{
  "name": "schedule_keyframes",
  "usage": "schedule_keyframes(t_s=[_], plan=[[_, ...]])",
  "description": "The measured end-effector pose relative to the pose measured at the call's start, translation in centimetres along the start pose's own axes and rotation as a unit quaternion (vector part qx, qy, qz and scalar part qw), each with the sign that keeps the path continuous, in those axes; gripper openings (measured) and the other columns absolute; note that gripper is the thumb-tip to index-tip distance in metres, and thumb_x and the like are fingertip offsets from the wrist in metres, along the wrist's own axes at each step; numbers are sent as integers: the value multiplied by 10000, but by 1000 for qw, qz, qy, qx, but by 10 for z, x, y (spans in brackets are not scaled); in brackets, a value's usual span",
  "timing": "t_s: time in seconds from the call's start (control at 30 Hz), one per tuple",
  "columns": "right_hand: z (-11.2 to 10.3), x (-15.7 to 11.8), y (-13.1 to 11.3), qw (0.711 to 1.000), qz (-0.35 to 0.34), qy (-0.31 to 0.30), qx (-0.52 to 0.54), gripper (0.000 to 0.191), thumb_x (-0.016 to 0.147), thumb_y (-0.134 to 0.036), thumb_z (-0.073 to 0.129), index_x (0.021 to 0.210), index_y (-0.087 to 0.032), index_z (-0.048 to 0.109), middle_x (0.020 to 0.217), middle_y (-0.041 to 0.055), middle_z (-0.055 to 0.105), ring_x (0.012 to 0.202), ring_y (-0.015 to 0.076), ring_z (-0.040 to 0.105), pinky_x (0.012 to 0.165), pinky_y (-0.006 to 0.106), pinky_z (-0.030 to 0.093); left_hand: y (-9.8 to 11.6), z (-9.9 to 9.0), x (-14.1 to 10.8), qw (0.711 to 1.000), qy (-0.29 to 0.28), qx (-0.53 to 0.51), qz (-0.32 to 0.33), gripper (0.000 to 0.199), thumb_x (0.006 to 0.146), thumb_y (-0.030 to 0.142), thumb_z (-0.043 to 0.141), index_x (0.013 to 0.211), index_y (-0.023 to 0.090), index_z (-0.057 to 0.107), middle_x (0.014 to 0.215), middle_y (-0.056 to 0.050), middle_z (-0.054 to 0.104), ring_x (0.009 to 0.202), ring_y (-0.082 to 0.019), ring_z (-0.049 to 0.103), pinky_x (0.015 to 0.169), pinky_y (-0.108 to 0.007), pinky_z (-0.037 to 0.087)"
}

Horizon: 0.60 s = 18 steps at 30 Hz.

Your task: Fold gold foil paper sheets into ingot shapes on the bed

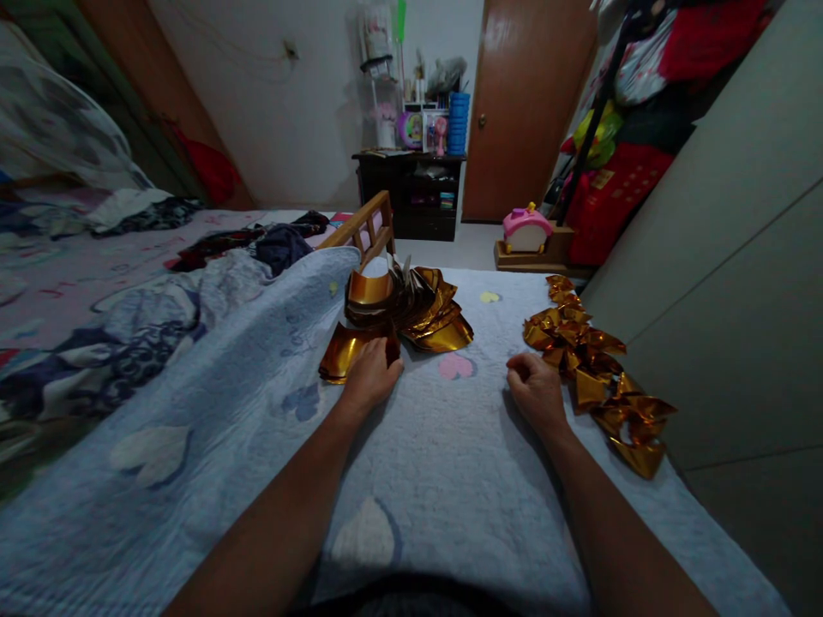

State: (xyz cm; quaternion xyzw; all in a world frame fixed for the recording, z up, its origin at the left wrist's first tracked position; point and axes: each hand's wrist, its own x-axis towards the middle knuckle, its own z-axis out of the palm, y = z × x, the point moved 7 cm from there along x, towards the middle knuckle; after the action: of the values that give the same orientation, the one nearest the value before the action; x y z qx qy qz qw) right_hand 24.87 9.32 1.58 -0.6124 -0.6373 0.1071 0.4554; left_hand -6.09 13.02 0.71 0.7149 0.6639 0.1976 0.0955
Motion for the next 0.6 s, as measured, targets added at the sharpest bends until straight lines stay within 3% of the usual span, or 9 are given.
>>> schedule_keyframes(t_s=[0.4, 0.6], plan=[[2, 1, 5, 1000, 5, -7, 6, 137, 712, -259, 486, 715, -196, 608, 720, 52, 648, 670, 200, 586, 669, 331, 453, 14, -9, -4, 995, -15, 94, 7, 331, 929, 112, 403, 1082, 128, 696, 1108, -170, 734, 1079, -277, 676, 957, -377, 494], [3, 2, 6, 1000, 14, -15, 2, 139, 708, -264, 489, 720, -198, 611, 716, 52, 651, 668, 200, 584, 666, 330, 452, 9, -13, -3, 995, -11, 98, -29, 309, 933, 131, 420, 963, 139, 728, 998, -168, 759, 959, -291, 703, 806, -360, 504]])
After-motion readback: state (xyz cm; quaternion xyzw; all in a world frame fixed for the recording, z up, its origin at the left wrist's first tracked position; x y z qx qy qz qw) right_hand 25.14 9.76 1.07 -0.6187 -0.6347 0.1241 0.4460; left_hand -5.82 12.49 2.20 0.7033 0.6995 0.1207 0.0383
